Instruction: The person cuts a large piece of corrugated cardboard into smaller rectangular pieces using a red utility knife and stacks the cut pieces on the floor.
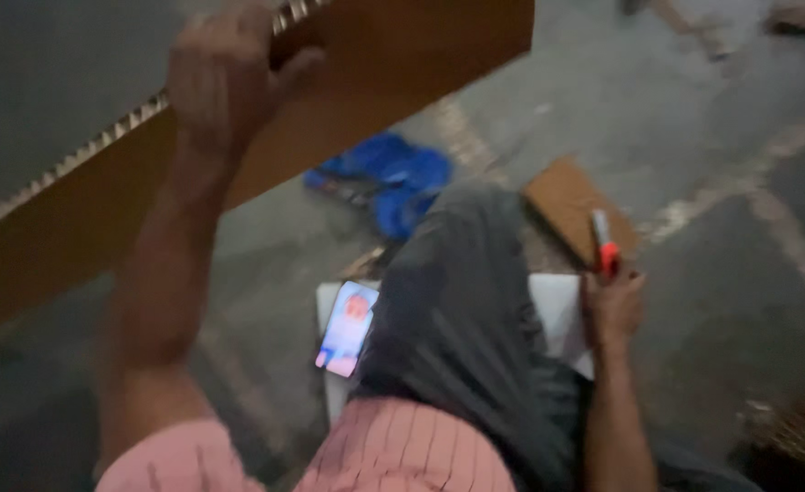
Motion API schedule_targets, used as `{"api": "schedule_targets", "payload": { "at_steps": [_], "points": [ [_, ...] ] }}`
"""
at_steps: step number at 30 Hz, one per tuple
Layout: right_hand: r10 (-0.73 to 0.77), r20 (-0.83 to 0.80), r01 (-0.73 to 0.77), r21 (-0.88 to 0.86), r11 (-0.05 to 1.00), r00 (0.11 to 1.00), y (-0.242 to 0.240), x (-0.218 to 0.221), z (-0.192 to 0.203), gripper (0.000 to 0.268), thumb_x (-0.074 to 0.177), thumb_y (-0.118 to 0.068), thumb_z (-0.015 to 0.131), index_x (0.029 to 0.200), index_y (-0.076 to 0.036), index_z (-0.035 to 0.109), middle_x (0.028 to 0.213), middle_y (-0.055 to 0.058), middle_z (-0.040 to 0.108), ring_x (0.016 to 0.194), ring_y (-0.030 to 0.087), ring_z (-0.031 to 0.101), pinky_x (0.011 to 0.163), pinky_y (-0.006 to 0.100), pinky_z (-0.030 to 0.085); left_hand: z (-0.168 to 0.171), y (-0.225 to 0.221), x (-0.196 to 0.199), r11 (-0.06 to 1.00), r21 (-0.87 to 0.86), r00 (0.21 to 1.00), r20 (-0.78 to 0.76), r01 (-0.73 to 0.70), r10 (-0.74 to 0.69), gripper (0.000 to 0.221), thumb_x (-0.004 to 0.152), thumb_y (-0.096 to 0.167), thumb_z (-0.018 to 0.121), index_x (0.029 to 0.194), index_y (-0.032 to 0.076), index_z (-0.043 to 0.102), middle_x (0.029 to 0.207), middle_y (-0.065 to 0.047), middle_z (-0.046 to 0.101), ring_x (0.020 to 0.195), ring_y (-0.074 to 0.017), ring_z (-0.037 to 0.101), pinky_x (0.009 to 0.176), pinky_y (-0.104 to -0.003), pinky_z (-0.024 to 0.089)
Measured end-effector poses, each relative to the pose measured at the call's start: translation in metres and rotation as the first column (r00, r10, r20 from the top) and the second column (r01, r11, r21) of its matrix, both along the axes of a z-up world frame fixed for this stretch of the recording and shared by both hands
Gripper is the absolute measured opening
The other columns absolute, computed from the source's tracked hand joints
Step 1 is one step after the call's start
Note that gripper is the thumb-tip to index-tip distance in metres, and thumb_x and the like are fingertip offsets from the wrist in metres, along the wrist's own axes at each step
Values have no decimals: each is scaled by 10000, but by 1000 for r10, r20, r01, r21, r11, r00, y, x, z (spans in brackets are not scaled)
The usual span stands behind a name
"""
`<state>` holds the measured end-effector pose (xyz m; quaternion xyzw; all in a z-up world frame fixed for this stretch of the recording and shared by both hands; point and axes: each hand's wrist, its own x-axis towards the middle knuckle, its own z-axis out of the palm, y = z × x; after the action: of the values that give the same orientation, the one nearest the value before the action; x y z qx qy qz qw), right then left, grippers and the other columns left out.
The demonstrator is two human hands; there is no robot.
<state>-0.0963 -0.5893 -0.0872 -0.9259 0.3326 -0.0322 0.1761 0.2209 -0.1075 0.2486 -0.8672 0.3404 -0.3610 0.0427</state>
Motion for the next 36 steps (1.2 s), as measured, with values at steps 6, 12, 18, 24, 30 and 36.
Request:
{"api": "schedule_targets", "payload": {
  "at_steps": [6,12,18,24,30,36],
  "points": [
    [-155,90,140,153,978,984,-4,-4,17,698,854,-386,821,1460,-196,530,1330,199,557,1092,468,615,856,567,515,-13,-105,29,934,-56,932,-61,354,-357,455,1000,519,679,1101,79,620,870,-61,645,777,-237,659,724,-408,524],
    [159,122,-170,83,982,980,-18,35,21,620,866,-239,761,1433,-211,513,1375,160,578,1159,422,633,884,528,546,-64,-198,55,885,-8,865,-207,466,-457,488,980,602,716,974,123,624,872,-66,649,747,-255,658,692,-430,520],
    [374,-24,-373,47,927,927,-48,75,-8,674,753,-131,774,1378,-219,537,1484,158,464,1208,401,602,876,511,561,-108,-239,65,928,40,796,-529,371,-295,489,900,565,729,1001,99,619,895,-100,700,834,-294,701,776,-463,524],
    [225,-209,-207,105,973,952,-31,59,46,718,761,-365,835,1381,-203,511,1437,162,466,1123,414,649,895,528,557,-102,-253,53,932,32,654,-722,361,-228,454,853,424,768,1067,61,599,933,-153,719,905,-378,690,739,-491,530],
    [-86,-67,95,131,987,994,6,38,76,753,764,-499,849,1306,-101,509,1361,193,493,1076,449,647,850,546,547,-71,-272,39,841,-91,612,-645,533,-457,338,880,406,744,958,95,639,938,-127,728,870,-360,699,723,-478,536],
    [-325,287,297,138,945,901,-10,-14,7,585,823,-424,815,1256,-73,637,1273,188,579,1039,429,650,855,508,552,-48,-310,16,799,44,684,-546,600,-484,331,962,439,678,985,112,629,918,-87,716,874,-300,712,753,-444,547]
  ]
}}
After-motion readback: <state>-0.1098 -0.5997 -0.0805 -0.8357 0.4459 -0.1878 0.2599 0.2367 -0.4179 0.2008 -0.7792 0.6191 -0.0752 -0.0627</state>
